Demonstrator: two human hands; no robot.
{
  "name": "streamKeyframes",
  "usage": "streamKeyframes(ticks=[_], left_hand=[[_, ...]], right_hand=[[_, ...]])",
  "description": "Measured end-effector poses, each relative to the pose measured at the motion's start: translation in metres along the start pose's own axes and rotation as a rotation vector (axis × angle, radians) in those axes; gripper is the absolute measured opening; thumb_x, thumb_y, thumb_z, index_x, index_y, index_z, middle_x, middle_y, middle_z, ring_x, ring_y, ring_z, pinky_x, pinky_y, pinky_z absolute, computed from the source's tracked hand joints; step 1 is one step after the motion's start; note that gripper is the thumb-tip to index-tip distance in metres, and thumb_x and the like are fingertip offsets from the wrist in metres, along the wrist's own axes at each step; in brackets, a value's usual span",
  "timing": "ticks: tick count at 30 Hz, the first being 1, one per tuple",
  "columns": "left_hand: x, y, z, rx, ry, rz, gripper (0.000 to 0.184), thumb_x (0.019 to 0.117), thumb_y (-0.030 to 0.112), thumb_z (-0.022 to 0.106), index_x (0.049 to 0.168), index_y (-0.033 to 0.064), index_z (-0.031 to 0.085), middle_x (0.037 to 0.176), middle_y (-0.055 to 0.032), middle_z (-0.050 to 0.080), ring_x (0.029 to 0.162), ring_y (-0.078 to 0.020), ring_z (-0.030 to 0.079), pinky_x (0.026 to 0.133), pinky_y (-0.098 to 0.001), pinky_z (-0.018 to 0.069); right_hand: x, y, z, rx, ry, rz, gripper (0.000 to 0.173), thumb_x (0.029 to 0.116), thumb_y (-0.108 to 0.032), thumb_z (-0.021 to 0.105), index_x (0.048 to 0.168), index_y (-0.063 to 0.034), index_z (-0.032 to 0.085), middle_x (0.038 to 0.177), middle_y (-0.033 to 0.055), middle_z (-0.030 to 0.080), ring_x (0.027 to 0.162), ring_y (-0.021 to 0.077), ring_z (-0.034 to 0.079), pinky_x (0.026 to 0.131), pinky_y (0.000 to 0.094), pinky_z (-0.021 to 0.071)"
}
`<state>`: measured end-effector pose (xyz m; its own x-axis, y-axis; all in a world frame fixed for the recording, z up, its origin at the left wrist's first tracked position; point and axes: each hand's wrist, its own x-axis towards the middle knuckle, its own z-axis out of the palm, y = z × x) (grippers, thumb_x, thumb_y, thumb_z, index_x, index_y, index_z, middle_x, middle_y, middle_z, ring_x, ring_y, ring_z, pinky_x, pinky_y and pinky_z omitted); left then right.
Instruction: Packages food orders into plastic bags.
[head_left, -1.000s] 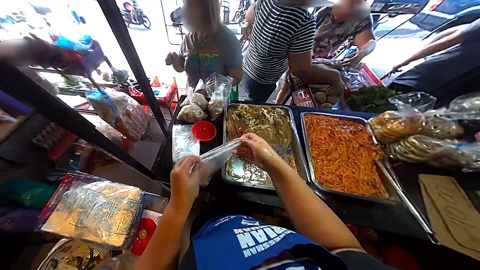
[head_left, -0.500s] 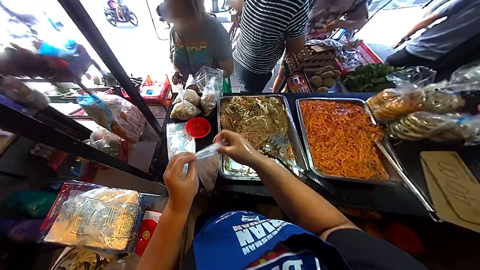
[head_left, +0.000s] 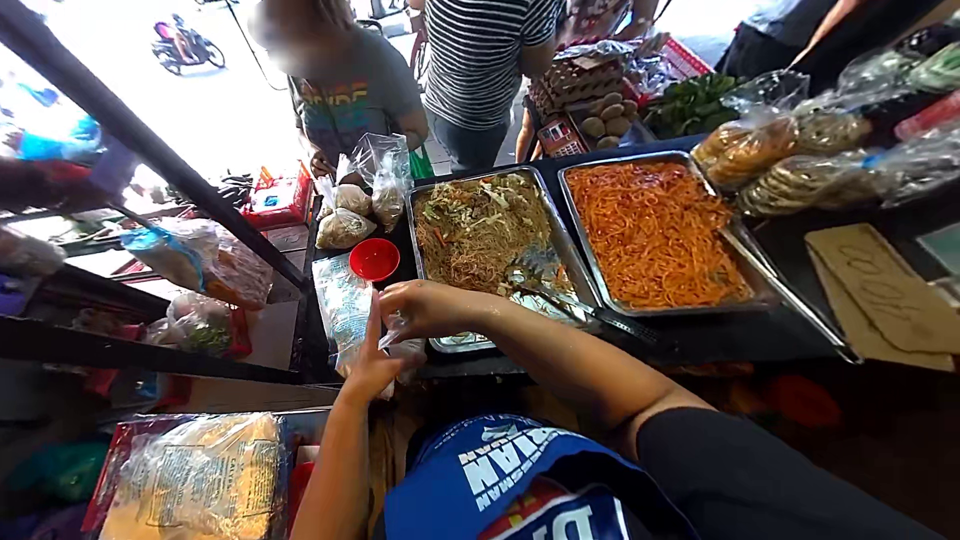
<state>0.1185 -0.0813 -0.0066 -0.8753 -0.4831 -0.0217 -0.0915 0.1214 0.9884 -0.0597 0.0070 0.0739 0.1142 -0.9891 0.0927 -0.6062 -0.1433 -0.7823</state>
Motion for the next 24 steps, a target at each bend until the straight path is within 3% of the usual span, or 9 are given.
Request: streamKeyframes(ticks=[2,4,6,9,13,16,18,21,24], left_hand=[[0.005,0.008,0.013,0.082,0.044,-0.058,0.083,0.0718,0.014,0.091,0.14,-0.0053,0.049,0.131,-0.0129,0.064,0.121,-0.0114,0.062,0.106,-0.0291,0.0512],[0.012,0.014,0.016,0.185,0.05,-0.085,0.053,0.0814,0.012,0.08,0.128,-0.0049,0.061,0.121,-0.0115,0.068,0.115,-0.0093,0.064,0.104,-0.0268,0.0508],[0.019,0.022,0.013,0.246,0.015,-0.085,0.04,0.0881,0.021,0.078,0.12,-0.0011,0.068,0.117,-0.0111,0.07,0.113,-0.0125,0.064,0.103,-0.0305,0.0511],[0.023,0.042,-0.001,0.222,-0.136,-0.192,0.034,0.0917,0.031,0.075,0.115,0.0062,0.07,0.114,-0.0077,0.069,0.111,-0.0157,0.064,0.1,-0.0377,0.0529],[0.033,0.077,-0.024,0.241,-0.278,-0.195,0.022,0.0899,0.028,0.074,0.1,0.0092,0.07,0.105,-0.0027,0.068,0.101,-0.0126,0.064,0.092,-0.0375,0.0535],[0.049,0.1,-0.038,0.352,-0.334,-0.077,0.013,0.0907,0.02,0.074,0.092,0.008,0.07,0.105,-0.0032,0.068,0.103,-0.014,0.062,0.093,-0.039,0.0517],[0.063,0.116,-0.041,0.553,-0.321,0.07,0.013,0.0897,0.017,0.076,0.088,0.0053,0.072,0.107,-0.0072,0.069,0.108,-0.0197,0.063,0.096,-0.0438,0.051],[0.082,0.15,-0.024,0.986,-0.184,0.104,0.014,0.0883,0.024,0.081,0.092,0.0106,0.079,0.121,-0.009,0.068,0.127,-0.0338,0.053,0.109,-0.0665,0.0322],[0.081,0.17,0.004,1.192,0.042,0.342,0.006,0.0851,0.02,0.08,0.09,0.0209,0.082,0.128,-0.0028,0.067,0.142,-0.0359,0.041,0.113,-0.0805,0.009]], right_hand=[[0.0,-0.011,-0.001,-0.039,-0.025,-0.018,0.017,0.0856,-0.01,0.08,0.093,0.0004,0.069,0.09,0.0114,0.066,0.088,0.0224,0.064,0.081,0.0431,0.0529],[-0.005,-0.018,-0.01,-0.052,-0.028,-0.024,0.013,0.0859,-0.007,0.078,0.088,0.0006,0.068,0.086,0.011,0.064,0.084,0.0217,0.063,0.077,0.0412,0.0523],[-0.013,-0.015,-0.021,-0.005,0.023,-0.037,0.012,0.0866,-0.008,0.078,0.085,-0.0013,0.068,0.084,0.0091,0.064,0.082,0.0186,0.063,0.075,0.0375,0.0529],[-0.03,-0.005,-0.035,0.173,0.111,0.048,0.013,0.0882,-0.013,0.079,0.088,-0.0042,0.069,0.091,0.0064,0.065,0.083,0.0133,0.062,0.075,0.0323,0.0539],[-0.056,0.011,-0.031,0.626,0.294,0.178,0.014,0.0906,-0.011,0.077,0.098,-0.0033,0.068,0.088,0.0075,0.071,0.076,0.0141,0.069,0.073,0.0321,0.06],[-0.063,0.009,-0.011,1.02,0.534,0.275,0.007,0.0953,-0.005,0.069,0.095,-0.0035,0.062,0.089,0.0077,0.07,0.079,0.0157,0.07,0.081,0.035,0.061],[-0.06,0.006,0.002,1.268,0.721,0.347,0.008,0.0988,0.0,0.062,0.093,-0.0035,0.058,0.088,0.0089,0.071,0.078,0.016,0.071,0.08,0.0332,0.0609],[-0.055,-0.003,0.019,1.588,0.886,0.461,0.005,0.1038,-0.003,0.054,0.099,-0.0026,0.054,0.089,0.01,0.069,0.077,0.0152,0.071,0.078,0.0282,0.0606],[-0.059,-0.023,0.034,1.871,0.801,0.388,0.008,0.106,-0.005,0.049,0.106,-0.0012,0.056,0.09,0.0098,0.069,0.078,0.0125,0.071,0.077,0.024,0.0608]])
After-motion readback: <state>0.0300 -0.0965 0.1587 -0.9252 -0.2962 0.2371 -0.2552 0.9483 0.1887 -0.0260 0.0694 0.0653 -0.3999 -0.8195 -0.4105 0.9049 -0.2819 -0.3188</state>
